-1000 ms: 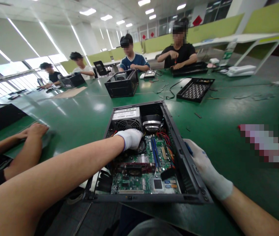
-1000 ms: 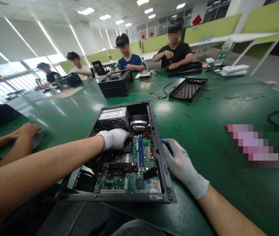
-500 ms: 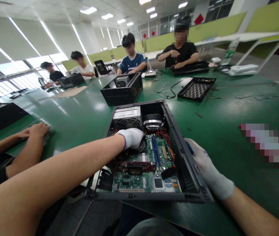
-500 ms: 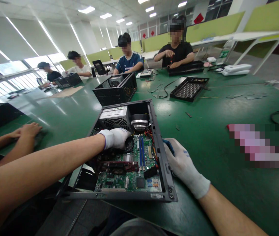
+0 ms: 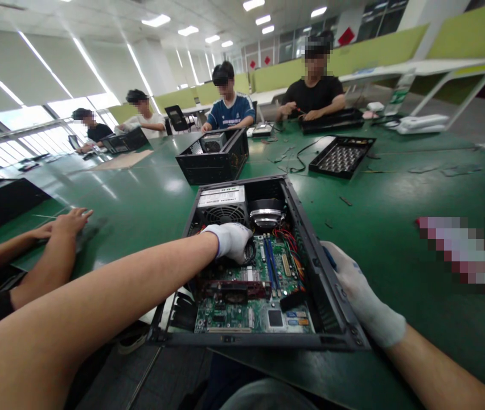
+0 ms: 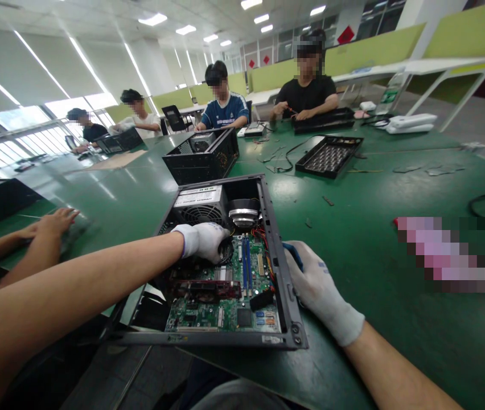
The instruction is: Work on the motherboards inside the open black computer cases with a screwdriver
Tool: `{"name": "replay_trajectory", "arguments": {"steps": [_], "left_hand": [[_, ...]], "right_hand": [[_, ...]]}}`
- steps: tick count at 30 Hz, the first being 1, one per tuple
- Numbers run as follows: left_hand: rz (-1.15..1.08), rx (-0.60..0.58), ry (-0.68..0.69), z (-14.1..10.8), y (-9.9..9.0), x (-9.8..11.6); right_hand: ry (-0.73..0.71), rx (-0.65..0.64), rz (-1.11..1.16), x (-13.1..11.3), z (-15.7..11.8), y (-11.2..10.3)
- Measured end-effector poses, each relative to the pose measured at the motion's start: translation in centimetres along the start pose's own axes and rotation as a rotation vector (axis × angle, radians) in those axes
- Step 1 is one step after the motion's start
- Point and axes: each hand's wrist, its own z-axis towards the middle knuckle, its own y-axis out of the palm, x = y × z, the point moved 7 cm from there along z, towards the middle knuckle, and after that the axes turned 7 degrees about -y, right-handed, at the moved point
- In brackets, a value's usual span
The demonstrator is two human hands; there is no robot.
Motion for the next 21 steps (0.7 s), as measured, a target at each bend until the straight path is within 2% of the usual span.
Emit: {"name": "replay_trajectory", "arguments": {"steps": [5,7,10,13,16,18,21], "left_hand": [[-0.029,0.015,-0.017,-0.5,-0.2,-0.5],[-0.078,0.044,-0.019,-1.3,-1.0,-0.7],[-0.189,0.161,0.006,-3.4,-3.2,-1.1],[-0.305,0.294,0.076,-7.2,-5.4,-1.3],[-0.385,0.381,0.089,-12.8,-6.7,-1.8],[-0.433,0.407,0.069,-16.7,-6.5,-2.3],[-0.536,0.439,0.026,-20.8,-4.2,-3.2]], "right_hand": [[0.030,0.015,0.080,-0.2,-0.1,-0.7],[0.025,0.008,0.209,-0.6,-0.3,-1.0],[0.029,-0.089,0.372,-2.1,-0.6,-0.7],[0.051,-0.156,0.387,-3.9,-1.1,-0.1],[0.050,-0.159,0.361,-4.8,-1.2,0.8],[0.045,-0.175,0.340,-4.9,-0.8,2.0],[0.028,-0.212,0.350,-5.4,0.6,4.8]]}}
